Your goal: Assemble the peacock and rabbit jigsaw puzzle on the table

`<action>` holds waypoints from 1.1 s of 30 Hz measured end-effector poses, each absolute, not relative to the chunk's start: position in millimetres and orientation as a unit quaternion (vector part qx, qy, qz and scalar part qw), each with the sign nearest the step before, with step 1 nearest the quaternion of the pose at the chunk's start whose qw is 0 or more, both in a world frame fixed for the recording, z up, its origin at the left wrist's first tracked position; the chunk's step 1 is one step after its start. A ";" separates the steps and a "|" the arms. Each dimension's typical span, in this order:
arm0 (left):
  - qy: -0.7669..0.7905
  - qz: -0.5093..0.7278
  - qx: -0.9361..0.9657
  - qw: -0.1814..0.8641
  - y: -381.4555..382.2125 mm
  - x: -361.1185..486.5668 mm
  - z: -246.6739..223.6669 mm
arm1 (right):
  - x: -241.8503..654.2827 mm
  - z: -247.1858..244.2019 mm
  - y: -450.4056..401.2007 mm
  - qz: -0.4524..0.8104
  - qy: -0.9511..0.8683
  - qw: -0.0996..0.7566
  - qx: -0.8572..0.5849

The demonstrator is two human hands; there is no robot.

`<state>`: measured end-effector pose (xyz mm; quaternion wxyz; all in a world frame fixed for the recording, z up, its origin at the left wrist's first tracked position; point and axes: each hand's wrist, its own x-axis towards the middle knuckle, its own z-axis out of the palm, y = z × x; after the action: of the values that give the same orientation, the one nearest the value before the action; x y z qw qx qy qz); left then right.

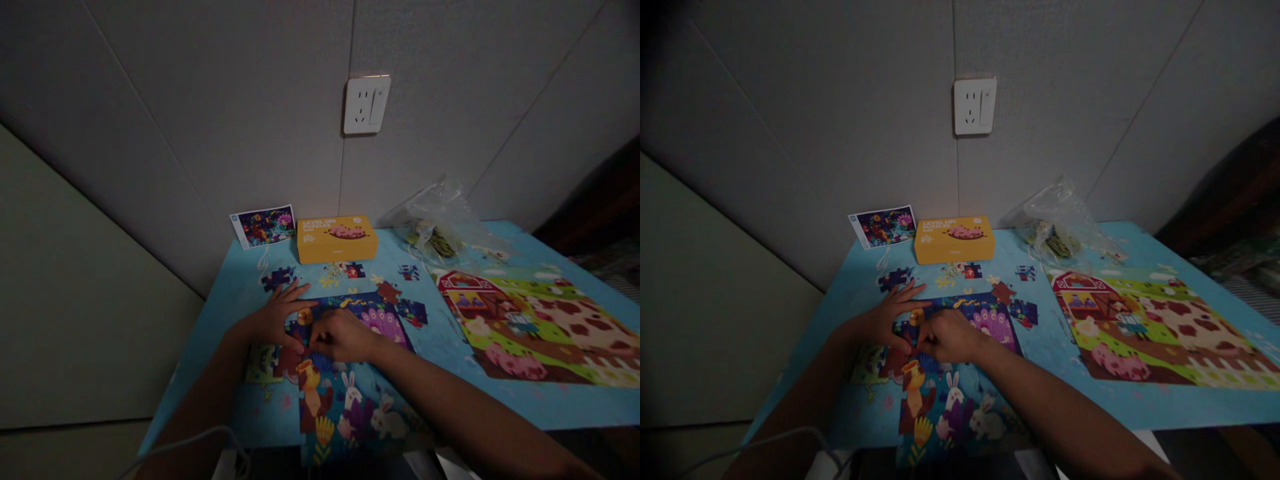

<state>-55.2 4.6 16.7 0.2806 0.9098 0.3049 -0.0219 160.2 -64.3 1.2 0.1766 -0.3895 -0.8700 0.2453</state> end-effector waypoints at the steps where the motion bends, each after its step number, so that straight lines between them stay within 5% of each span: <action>1: 0.305 -0.019 0.910 0.280 4.6 -55.3 16.4 | 160.0 1.8 -64.2 0.246 -0.870 0.176 -0.390; 33: 0.279 -0.005 0.919 0.278 7.1 -60.1 14.4 | 151.4 23.6 -79.4 0.193 -0.883 0.123 -0.409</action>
<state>-60.1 7.1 14.4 0.2780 0.9191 0.2793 -0.0045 151.4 -79.4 23.6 0.1235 -0.4086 -0.8834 0.1933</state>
